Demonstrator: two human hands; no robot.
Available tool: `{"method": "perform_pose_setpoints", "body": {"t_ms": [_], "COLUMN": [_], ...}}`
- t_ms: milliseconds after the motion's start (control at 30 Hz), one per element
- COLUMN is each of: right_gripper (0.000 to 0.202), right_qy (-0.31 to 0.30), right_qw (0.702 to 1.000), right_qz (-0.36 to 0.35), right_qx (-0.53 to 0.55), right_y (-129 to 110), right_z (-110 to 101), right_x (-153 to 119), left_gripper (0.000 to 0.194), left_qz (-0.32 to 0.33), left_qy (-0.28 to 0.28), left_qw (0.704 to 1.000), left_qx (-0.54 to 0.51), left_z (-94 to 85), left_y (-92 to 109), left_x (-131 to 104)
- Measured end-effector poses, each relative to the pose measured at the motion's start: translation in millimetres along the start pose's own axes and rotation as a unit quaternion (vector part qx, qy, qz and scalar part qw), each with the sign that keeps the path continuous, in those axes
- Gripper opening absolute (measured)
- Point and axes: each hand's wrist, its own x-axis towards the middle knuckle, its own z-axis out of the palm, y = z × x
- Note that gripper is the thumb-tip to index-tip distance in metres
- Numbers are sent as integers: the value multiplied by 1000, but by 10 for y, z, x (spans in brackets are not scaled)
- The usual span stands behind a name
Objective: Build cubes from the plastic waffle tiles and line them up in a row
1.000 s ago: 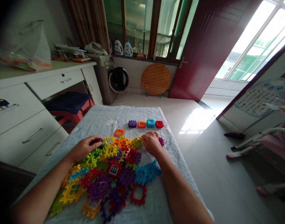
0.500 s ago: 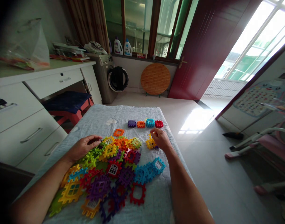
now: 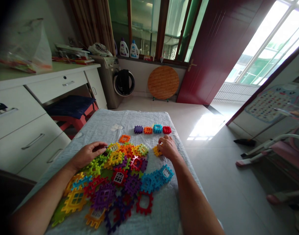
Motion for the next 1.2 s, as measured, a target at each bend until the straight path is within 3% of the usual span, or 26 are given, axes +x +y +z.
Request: {"method": "perform_pose_setpoints", "body": {"t_ms": [100,233,300,1200], "right_gripper": [24,55,61,56], "right_qy": [-16,-92,-120,-149], "right_qw": [1000,995,992,987], "right_qz": [-23,-46,-39,-59], "right_qx": [8,-6,-26,-26], "right_y": [40,52,33,-133], "right_z": [-62,-153,-168,-148], "right_x": [-45,-124,-144,-122], "left_gripper": [49,50,49,43], "left_qz": [0,3,5,14], "left_qy": [0,-2,0,3], "left_qw": [1000,1000,1000,1000], "left_qx": [-3,-6,-2,-7], "left_z": [6,12,12,11], "left_y": [9,19,17,6], "left_x": [4,1,-1,2]}}
